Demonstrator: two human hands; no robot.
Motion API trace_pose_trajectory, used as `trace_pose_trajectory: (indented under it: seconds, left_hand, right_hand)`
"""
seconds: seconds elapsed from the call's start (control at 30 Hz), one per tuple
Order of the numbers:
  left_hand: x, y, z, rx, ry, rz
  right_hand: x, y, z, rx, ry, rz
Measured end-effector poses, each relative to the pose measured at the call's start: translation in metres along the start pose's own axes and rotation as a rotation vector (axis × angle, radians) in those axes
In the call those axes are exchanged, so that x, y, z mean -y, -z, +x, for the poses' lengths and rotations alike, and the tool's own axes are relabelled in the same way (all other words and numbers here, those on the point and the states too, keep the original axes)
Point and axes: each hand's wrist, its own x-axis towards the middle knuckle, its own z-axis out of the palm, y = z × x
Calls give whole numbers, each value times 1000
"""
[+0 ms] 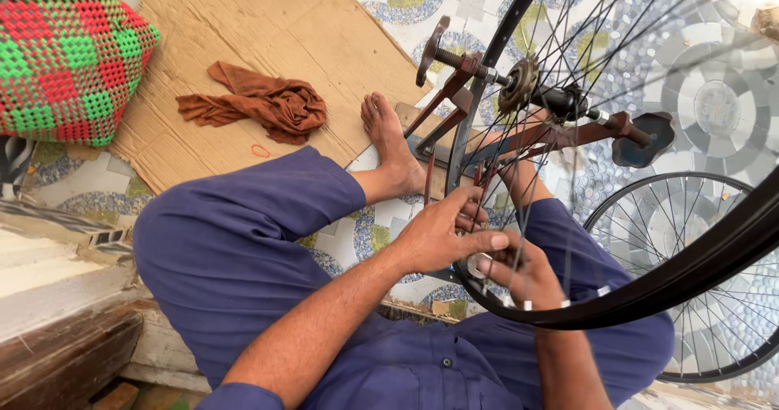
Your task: The person trues a bicycle wheel on a stand by adjusting the spokes with a spoke wrench and spinning the wheel by hand.
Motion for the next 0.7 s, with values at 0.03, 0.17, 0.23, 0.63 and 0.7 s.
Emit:
trace_pose_trajectory:
  seconds: [0.03,0.17,0.23,0.63,0.7]
  left_hand:
    - [-5,0,-1,4,20,-25]
    - [-23,-3,-5,22,56,-138]
    - [-26,-4,-8,13,72,-143]
    - [26,3,20,-142,-105,62]
    - [29,1,19,-52,-104,88]
  right_hand:
    - [5,6,-7,134,-102,248]
    - [-26,9,-7,278,119,490]
    - [-39,20,2,341,77,552]
    - [19,0,6,172,10,-182]
    - [19,-1,4,108,-61,-198]
